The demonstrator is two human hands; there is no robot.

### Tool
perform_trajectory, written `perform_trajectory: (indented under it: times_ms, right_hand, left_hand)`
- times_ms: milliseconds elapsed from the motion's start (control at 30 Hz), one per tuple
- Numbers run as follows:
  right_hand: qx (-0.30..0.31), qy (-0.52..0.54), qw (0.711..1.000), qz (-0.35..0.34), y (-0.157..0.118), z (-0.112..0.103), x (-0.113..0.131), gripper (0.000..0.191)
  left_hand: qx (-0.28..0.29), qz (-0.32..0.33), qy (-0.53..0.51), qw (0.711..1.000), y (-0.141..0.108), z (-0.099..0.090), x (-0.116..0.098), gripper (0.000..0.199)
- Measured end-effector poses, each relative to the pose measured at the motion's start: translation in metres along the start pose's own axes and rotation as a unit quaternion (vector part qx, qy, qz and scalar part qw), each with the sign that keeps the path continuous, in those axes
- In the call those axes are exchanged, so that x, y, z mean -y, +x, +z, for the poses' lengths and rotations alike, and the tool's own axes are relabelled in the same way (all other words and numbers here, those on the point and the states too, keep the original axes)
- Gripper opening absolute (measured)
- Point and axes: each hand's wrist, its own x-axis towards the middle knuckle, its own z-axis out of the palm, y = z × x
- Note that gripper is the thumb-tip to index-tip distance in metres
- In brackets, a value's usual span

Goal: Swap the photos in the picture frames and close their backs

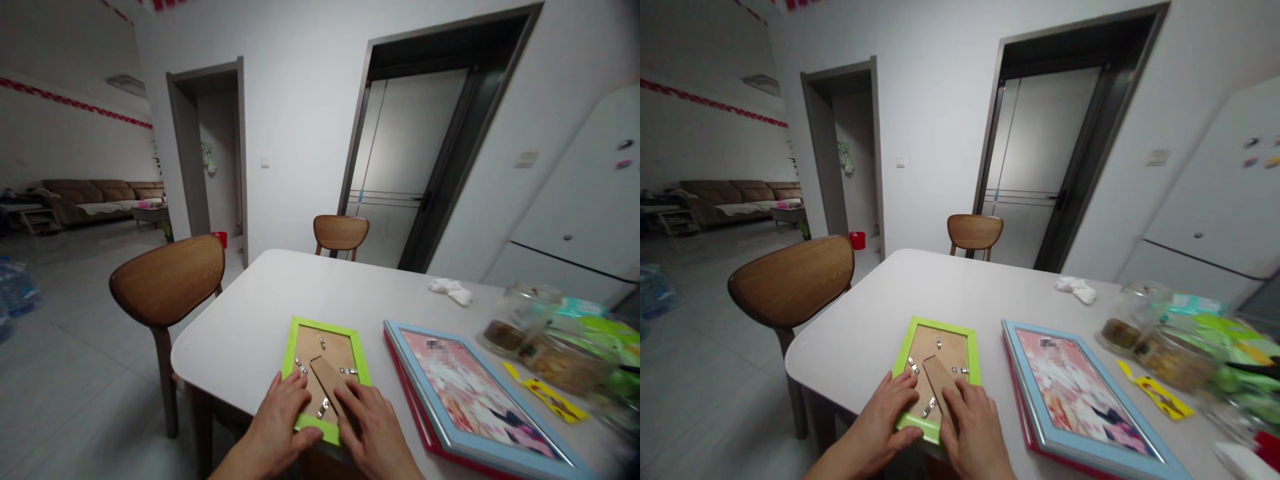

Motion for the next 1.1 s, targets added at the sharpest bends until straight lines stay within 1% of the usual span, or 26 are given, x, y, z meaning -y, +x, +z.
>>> perform_trajectory:
  times_ms: [67,200,300,400,467,633,700,767,867,933,1000,1100]
  right_hand:
    - [0.005,-0.006,1.0,-0.03,0.0,-0.003,0.003,0.03]
    - [0.057,-0.012,0.993,-0.105,0.0,-0.008,0.009,0.029]
    - [0.089,-0.01,0.987,-0.132,0.001,-0.01,0.007,0.034]
    - [0.103,-0.001,0.983,-0.153,0.002,-0.011,0.004,0.04]
    - [0.107,0.005,0.982,-0.155,0.003,-0.013,0.004,0.041]
    - [0.112,0.025,0.983,-0.14,0.002,-0.02,0.01,0.036]
    - [0.104,0.036,0.986,-0.127,0.003,-0.021,0.01,0.038]
    - [0.079,0.027,0.994,-0.071,0.007,-0.021,0.006,0.04]
    - [0.043,-0.03,0.997,0.047,0.021,-0.018,-0.003,0.037]
    - [0.041,-0.065,0.993,0.085,0.03,-0.016,-0.008,0.031]
    - [0.042,-0.082,0.992,0.091,0.036,-0.014,-0.011,0.028]
    - [0.048,-0.084,0.992,0.082,0.038,-0.014,-0.013,0.026]
  left_hand:
    - [0.018,0.006,-0.004,1.0,-0.004,-0.001,0.003,0.043]
    - [0.032,0.004,-0.015,0.999,-0.005,-0.001,0.006,0.042]
    - [0.038,-0.001,-0.018,0.999,-0.003,-0.002,0.005,0.041]
    - [0.032,-0.004,-0.014,0.999,-0.002,-0.002,0.004,0.035]
    - [0.027,-0.003,-0.012,1.0,-0.002,-0.002,0.004,0.034]
    - [0.016,-0.001,-0.016,1.0,-0.004,-0.002,0.003,0.034]
    - [0.015,-0.002,-0.02,1.0,-0.004,-0.003,0.003,0.034]
    - [0.013,-0.003,-0.021,1.0,-0.004,-0.003,0.003,0.035]
    - [0.011,-0.006,-0.018,1.0,-0.004,-0.002,0.004,0.039]
    - [0.008,-0.009,-0.018,1.0,-0.004,-0.002,0.005,0.04]
    - [0.005,-0.009,-0.017,1.0,-0.004,-0.001,0.006,0.04]
    - [0.0,-0.002,-0.009,1.0,-0.005,0.0,0.007,0.039]
